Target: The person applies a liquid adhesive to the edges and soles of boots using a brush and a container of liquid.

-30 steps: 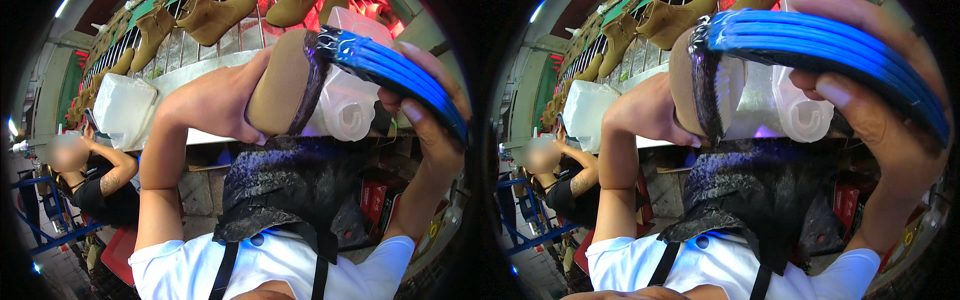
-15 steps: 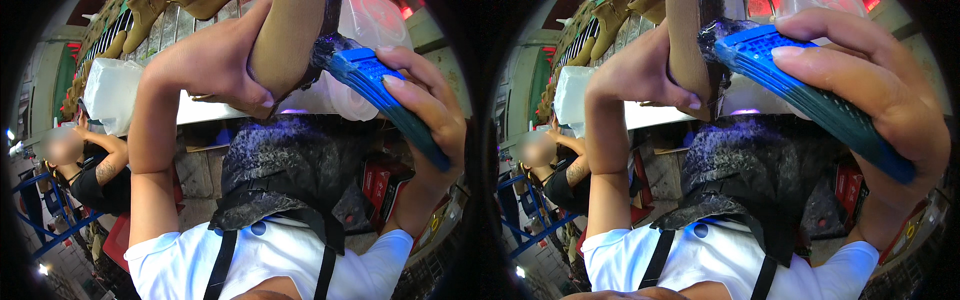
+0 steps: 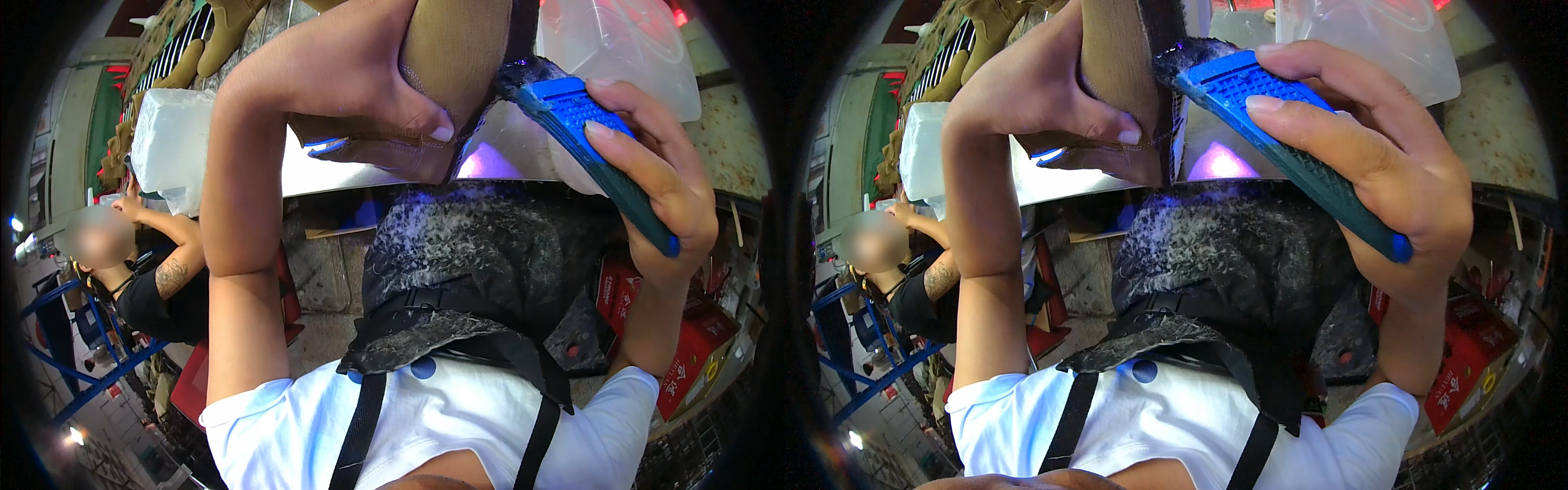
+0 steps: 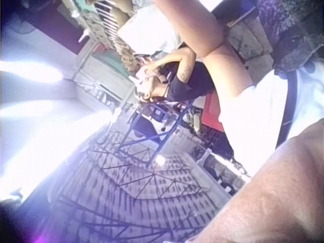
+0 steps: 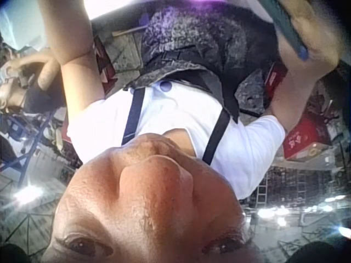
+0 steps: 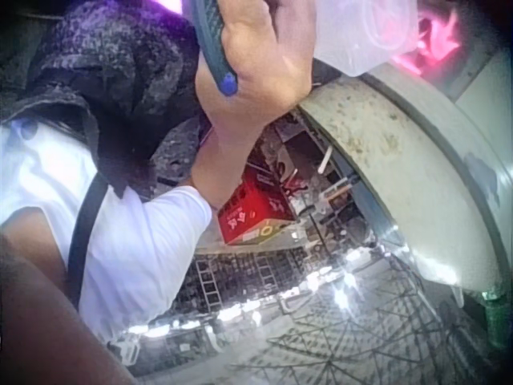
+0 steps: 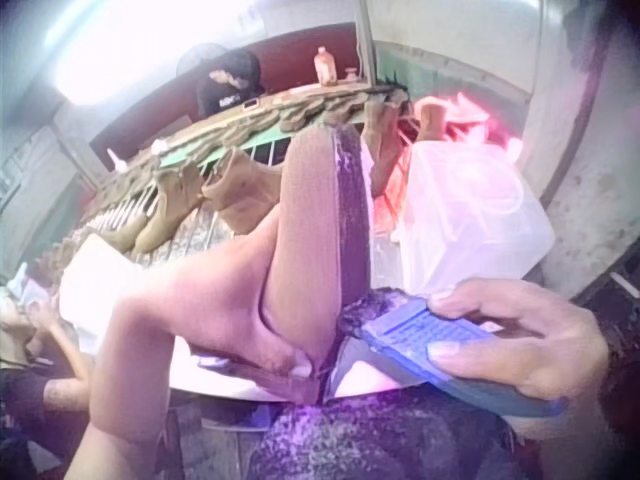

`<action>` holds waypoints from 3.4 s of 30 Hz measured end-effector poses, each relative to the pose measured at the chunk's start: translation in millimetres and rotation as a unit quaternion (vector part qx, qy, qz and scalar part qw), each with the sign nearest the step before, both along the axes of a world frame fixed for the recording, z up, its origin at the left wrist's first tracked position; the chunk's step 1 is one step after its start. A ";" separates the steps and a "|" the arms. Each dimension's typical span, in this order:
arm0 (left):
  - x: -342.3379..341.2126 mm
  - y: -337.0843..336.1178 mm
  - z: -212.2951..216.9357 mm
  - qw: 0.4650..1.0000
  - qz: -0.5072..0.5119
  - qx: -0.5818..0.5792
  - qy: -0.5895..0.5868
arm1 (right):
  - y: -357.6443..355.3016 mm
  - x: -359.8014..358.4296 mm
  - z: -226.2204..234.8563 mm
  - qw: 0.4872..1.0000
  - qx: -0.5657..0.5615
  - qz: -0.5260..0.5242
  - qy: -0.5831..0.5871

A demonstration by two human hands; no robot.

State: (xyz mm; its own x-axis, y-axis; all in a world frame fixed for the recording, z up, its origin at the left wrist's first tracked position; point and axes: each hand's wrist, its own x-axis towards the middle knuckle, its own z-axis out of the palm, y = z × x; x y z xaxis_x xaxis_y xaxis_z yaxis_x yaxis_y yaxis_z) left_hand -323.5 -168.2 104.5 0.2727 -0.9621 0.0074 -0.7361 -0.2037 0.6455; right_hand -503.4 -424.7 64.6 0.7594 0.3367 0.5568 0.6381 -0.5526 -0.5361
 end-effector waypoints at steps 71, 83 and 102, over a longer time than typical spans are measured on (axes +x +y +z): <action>-84.6 42.8 -67.1 0.787 0.178 -0.194 0.558 | 14.6 -56.1 -16.7 0.919 0.337 0.111 0.173; -77.0 49.8 -61.5 0.826 0.174 -0.148 0.515 | 29.8 -49.0 -7.6 0.978 0.203 -0.022 0.050; -80.4 37.6 -60.7 0.793 0.226 -0.162 0.542 | 20.8 -53.9 -21.8 0.944 0.292 0.061 0.142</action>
